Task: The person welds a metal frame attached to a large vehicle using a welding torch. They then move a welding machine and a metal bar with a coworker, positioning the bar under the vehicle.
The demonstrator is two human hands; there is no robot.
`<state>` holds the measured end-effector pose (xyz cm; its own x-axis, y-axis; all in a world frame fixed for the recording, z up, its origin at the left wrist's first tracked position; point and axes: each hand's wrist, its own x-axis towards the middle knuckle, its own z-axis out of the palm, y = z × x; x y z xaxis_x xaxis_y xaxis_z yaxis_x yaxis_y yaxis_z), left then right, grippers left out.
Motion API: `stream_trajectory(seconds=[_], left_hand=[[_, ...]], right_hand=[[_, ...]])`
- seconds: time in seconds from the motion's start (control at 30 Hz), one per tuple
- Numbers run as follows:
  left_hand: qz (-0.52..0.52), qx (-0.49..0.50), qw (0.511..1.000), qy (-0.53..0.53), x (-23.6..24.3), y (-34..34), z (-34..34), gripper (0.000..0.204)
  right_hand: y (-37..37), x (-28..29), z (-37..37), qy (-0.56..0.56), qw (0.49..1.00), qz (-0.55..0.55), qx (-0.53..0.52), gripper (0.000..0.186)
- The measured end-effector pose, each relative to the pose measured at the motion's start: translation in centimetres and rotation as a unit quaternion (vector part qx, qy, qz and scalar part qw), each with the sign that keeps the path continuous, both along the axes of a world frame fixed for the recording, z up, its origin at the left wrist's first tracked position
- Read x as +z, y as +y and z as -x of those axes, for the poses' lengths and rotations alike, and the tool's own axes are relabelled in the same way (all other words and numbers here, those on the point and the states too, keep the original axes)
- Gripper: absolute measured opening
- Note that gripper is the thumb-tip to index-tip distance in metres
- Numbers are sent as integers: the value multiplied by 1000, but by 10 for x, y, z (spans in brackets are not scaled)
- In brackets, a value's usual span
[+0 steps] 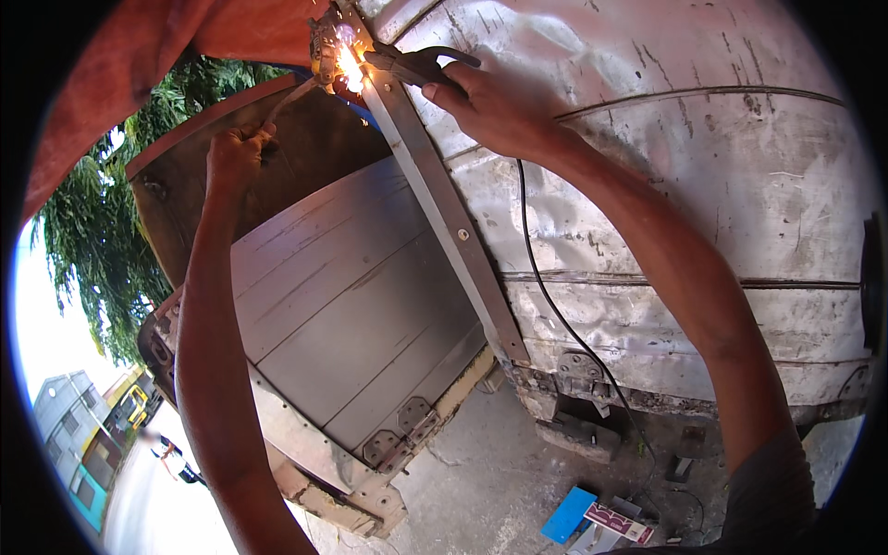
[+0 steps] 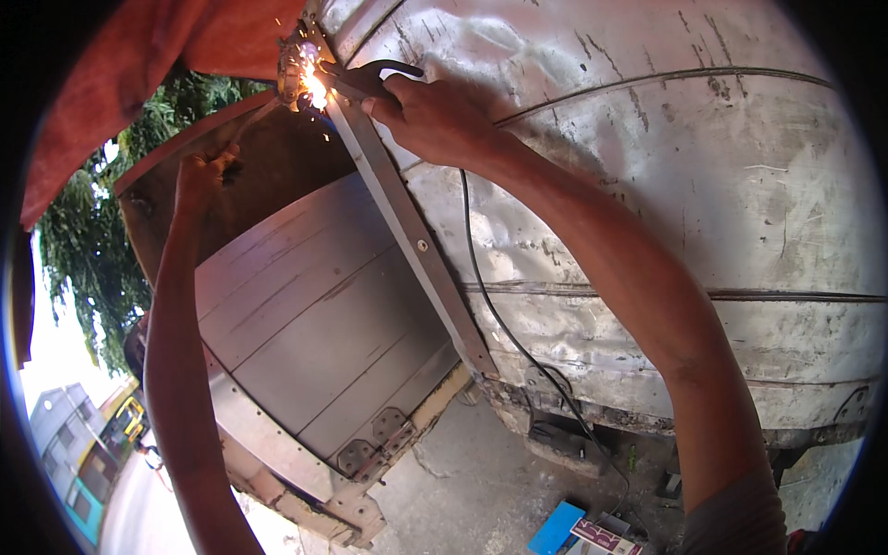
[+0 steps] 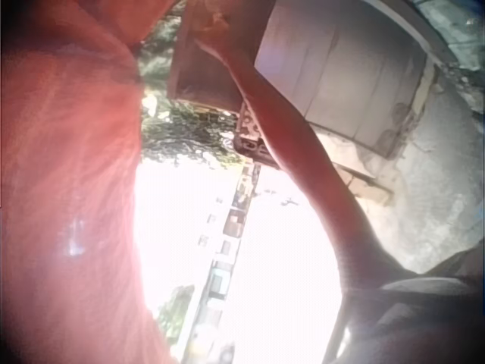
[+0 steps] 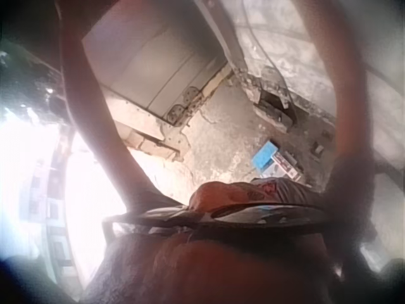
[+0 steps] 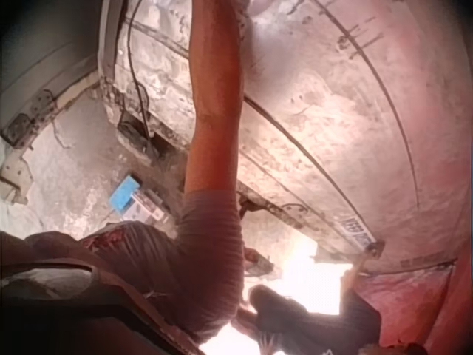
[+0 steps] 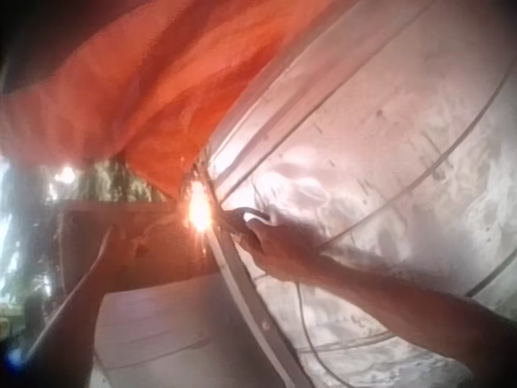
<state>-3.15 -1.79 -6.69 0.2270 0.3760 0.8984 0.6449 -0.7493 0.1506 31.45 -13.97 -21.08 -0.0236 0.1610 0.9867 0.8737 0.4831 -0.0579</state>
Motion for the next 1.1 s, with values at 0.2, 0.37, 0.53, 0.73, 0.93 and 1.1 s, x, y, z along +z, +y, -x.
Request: stream_trajectory(seconds=[0.2,0.37,0.53,0.73,0.93,1.1], left_hand=[[-29,-119,992,20,-14,-6,-4,27],[-13,20,1000,-12,-4,2,-2,28],[-7,-9,1000,-12,5,2,1,33],[28,-57,997,-38,-12,-8,-8,28],[14,-87,996,-20,-9,-8,-9,26],[20,-69,997,-32,-8,-5,-8,27]], right_hand=[[3,-1,-6,-4,1000,-2,-9,51],[0,-3,2,9,999,24,-20,48],[2,0,0,9,1000,-3,-7,47],[2,-5,-1,-37,998,-56,-9,44],[-3,1,-2,-34,999,-39,3,46],[7,1,-3,-13,999,-39,-32,50]])
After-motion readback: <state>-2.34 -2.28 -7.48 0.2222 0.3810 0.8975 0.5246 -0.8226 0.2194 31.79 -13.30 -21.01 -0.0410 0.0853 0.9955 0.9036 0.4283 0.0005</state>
